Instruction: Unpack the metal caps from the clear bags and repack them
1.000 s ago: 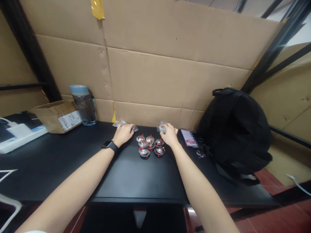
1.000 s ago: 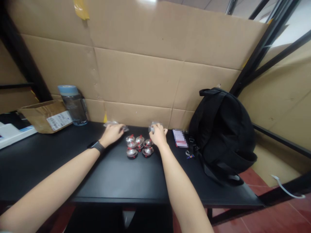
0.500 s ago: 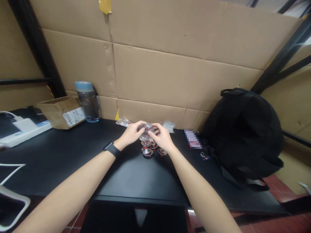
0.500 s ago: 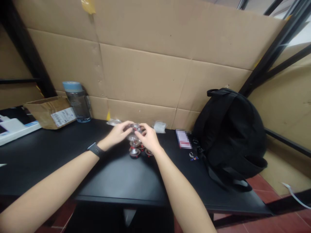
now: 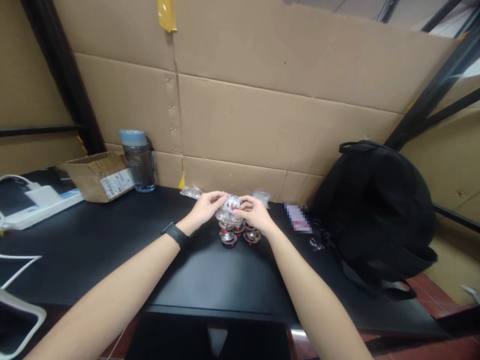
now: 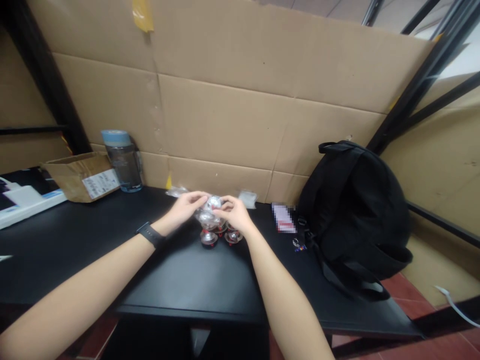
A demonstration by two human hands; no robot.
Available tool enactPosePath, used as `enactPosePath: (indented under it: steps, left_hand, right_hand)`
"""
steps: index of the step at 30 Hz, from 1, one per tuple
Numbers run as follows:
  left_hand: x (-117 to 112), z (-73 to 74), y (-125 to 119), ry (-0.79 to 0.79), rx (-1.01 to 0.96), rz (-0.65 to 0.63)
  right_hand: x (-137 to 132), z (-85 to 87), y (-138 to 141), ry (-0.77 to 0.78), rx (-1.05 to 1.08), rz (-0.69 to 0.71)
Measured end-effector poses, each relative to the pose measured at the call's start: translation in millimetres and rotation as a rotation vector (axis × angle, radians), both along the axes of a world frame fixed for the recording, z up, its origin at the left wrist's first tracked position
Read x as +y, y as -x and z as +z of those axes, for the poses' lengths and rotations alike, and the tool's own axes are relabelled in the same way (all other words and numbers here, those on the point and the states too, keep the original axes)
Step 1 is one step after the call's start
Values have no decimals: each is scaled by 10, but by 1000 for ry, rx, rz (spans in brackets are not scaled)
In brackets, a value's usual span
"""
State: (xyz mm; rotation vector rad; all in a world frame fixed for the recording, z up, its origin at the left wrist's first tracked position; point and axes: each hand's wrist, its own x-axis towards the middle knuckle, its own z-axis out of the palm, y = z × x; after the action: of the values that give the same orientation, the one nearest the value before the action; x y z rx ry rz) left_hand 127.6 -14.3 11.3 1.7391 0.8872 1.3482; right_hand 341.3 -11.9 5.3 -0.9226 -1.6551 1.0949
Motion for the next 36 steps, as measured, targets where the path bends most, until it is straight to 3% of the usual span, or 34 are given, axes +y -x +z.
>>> enactPosePath:
  steps: [10,15,21,26,36]
  left_hand:
    - [51,-75,8,10,-22,0]
    - [33,-63,6,59,-39,-13]
    - [60,-67,10,22,-77,15]
    - [23,-30,11,-5,-89,61]
    - [-18,-84,-3,168,-28,-128]
  right_hand:
    - [-10,50,-29,-10,18,-69]
    - [15,35,-28,-58,16,-69]
    - [38,75,-52,-205,-82,-193]
    - [19,112,-48,-174,-7,-182]
    - [-4,159,-57,-118,116,-217]
